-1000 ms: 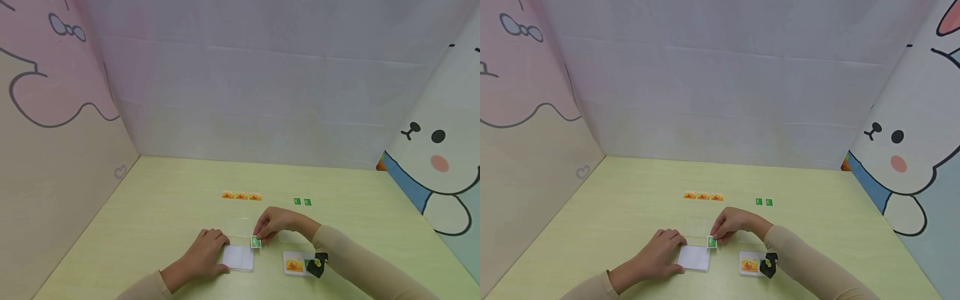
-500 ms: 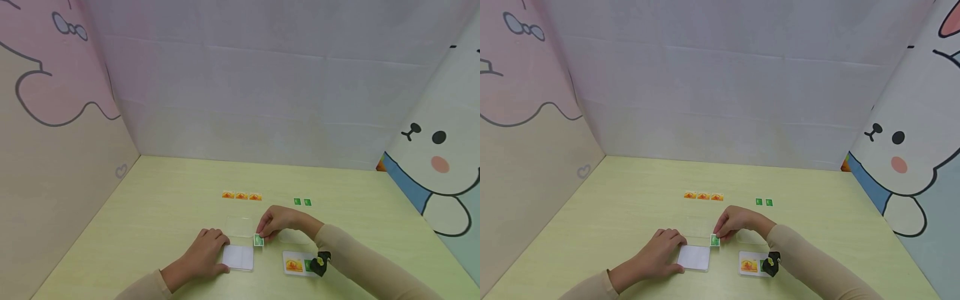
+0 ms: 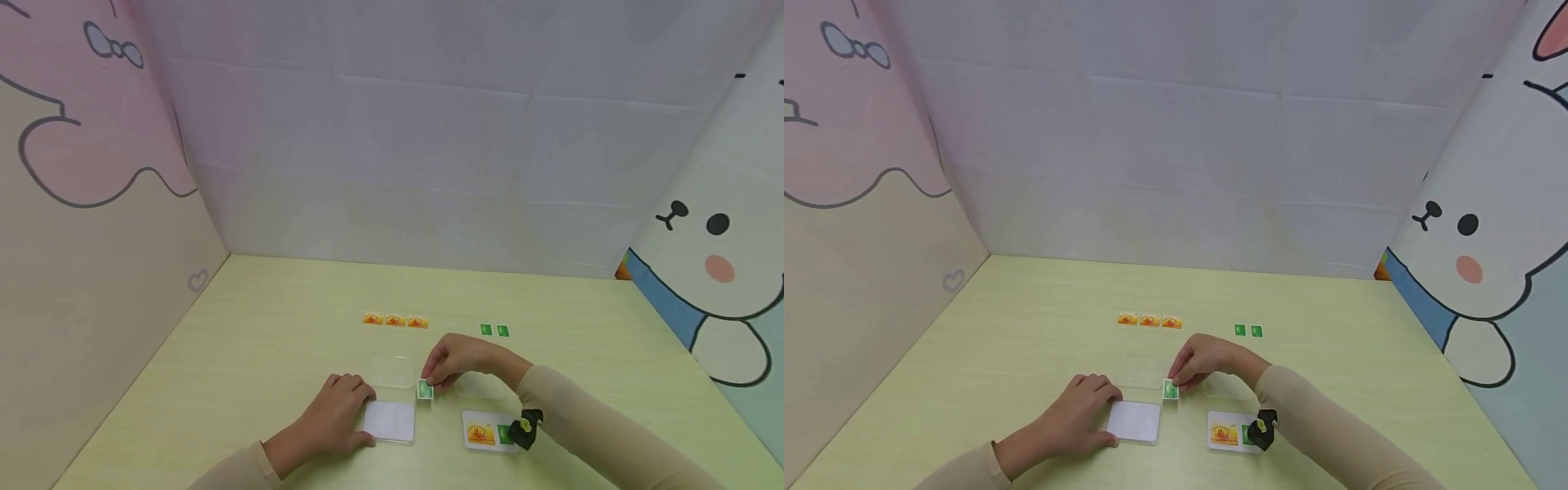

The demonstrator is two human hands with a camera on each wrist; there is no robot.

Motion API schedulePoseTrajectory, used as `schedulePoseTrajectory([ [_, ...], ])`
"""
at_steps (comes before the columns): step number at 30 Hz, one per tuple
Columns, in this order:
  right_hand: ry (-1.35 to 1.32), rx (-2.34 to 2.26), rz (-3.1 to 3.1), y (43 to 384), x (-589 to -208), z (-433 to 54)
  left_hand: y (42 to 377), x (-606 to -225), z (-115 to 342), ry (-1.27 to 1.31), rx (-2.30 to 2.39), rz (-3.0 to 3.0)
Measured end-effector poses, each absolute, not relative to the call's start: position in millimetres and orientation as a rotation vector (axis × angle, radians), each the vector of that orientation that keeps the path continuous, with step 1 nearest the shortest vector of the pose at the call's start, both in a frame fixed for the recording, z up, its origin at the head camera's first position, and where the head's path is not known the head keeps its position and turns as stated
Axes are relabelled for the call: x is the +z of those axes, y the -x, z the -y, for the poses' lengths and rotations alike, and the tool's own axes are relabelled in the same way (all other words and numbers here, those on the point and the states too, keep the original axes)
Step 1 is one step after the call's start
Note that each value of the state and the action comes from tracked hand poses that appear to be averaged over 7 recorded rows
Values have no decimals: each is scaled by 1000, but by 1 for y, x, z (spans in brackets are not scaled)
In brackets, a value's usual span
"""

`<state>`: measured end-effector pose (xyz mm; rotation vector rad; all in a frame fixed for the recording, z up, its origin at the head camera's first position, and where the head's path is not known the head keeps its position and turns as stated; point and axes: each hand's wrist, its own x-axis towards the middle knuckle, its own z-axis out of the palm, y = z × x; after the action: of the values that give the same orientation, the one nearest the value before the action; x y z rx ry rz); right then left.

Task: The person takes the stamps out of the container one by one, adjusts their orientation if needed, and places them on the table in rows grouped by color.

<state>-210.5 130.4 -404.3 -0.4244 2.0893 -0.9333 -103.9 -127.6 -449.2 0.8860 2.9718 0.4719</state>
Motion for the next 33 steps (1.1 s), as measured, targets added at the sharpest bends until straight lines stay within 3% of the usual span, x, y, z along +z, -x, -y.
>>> schedulePoseTrajectory([
  [33, 375, -969, -2172, 220, -407, -136, 105, -451, 129, -899, 495, -2993],
])
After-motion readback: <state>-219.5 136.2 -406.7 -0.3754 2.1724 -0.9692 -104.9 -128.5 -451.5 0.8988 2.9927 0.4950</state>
